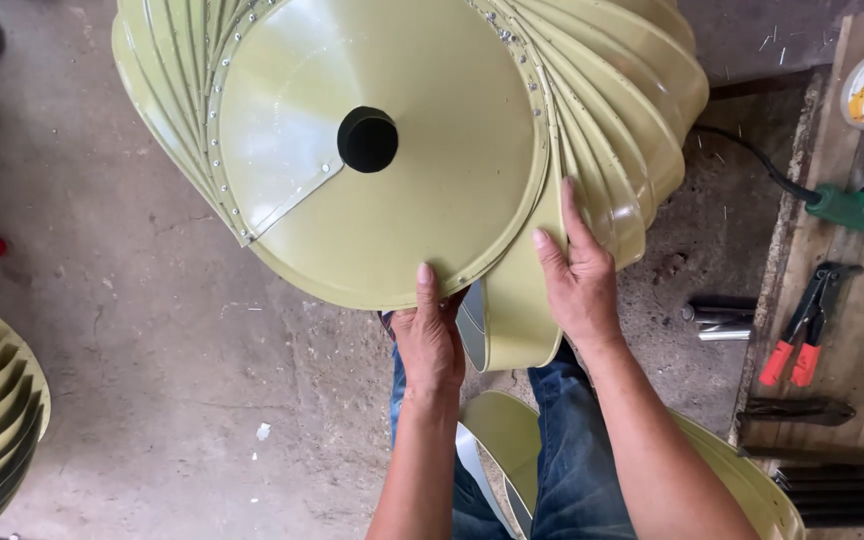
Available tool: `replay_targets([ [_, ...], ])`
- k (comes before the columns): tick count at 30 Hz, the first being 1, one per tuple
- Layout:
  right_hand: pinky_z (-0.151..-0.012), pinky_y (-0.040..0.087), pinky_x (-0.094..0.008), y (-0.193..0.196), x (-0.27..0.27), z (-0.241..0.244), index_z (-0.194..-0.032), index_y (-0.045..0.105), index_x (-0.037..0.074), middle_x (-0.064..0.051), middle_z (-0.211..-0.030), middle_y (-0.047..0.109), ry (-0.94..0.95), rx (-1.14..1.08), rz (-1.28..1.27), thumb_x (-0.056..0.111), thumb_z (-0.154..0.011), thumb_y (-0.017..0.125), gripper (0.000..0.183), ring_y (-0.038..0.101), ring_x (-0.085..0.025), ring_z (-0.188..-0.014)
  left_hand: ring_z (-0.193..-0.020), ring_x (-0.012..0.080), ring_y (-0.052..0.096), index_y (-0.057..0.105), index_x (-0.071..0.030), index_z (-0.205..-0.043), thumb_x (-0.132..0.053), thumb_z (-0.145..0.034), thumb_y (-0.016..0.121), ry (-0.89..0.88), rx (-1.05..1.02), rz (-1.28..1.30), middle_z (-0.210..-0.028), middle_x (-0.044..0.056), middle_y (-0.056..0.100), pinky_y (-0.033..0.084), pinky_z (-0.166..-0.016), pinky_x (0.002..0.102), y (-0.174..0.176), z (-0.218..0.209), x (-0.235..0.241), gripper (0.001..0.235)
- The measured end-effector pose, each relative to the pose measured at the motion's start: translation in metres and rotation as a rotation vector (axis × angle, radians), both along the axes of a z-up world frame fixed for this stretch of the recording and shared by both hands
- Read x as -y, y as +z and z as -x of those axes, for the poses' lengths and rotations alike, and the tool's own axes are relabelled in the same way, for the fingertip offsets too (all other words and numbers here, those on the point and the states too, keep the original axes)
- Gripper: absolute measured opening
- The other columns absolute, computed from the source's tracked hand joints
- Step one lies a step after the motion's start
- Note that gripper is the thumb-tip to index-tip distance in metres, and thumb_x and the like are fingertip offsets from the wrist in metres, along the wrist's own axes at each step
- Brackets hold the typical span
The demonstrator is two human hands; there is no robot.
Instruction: Assembling the blades of a metal rotary turbine vent onto a base using a drill and rivets.
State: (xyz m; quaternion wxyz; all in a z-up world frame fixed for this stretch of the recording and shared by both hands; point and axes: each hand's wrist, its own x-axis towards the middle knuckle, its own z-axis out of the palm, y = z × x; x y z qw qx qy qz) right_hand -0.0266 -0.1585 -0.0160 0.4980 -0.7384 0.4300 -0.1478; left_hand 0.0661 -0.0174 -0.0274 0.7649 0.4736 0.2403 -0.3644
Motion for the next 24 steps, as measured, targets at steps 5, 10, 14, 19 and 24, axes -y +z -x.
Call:
replay_targets([
  [5,-0.124,0.036,-0.038,-0.005,-0.001,0.001,-0.161,0.037,0.008,-0.021,-0.162,0.044,0.001,-0.015,0.049,0.019,-0.107,0.063,0.061,0.042,-0.029,-0.153,-0.114,0.0232,0.066,0.059,-0.003,-0.136,-0.029,-0.101,0.063,-0.005,-0.005,0.016,-0.131,0.01,0.065,0.055,-0.101,0.045,-0.01,0.004,-0.007,0.044],
  [10,-0.121,0.04,-0.035,-0.001,0.003,0.001,-0.159,0.037,0.007,-0.021,-0.16,0.046,0.006,0.021,0.013,0.018,-0.104,0.064,0.062,0.045,-0.027,-0.149,-0.055,0.0158,0.062,0.074,0.0,-0.068,-0.038,-0.099,0.068,-0.81,0.295,-0.948,-0.06,0.015,0.07,0.052,-0.06,0.033,0.058,-0.015,-0.012,0.05],
  [14,-0.123,0.038,-0.035,0.001,0.004,0.003,-0.159,0.035,0.004,-0.019,-0.161,0.046,-0.004,0.065,-0.035,0.016,-0.105,0.063,0.063,0.045,-0.025,-0.15,-0.048,0.018,0.045,0.058,0.002,-0.06,-0.031,-0.1,0.072,-0.722,0.783,-0.908,-0.054,0.019,0.047,0.04,-0.049,0.035,0.088,-0.076,0.038,0.054],
  [19,-0.128,0.03,-0.036,-0.01,0.003,0.008,-0.16,0.034,0.003,-0.019,-0.167,0.036,0.012,0.176,-0.093,0.013,-0.105,0.063,0.063,0.033,-0.026,-0.156,-0.147,0.0437,0.028,0.052,-0.026,-0.149,-0.052,-0.106,0.055,-1.041,1.612,-1.031,-0.155,0.012,0.045,0.021,-0.115,0.068,0.017,-0.197,0.165,0.051],
  [24,-0.125,0.035,-0.035,-0.002,0.001,0.011,-0.159,0.036,0.004,-0.018,-0.164,0.042,0.008,0.058,-0.101,0.014,-0.103,0.064,0.064,0.039,-0.025,-0.153,-0.155,0.0382,0.008,0.036,-0.04,-0.156,-0.07,-0.098,0.044,-1.426,1.293,-1.137,-0.168,0.002,0.023,0.005,-0.117,0.076,0.022,-0.213,0.18,0.065],
])
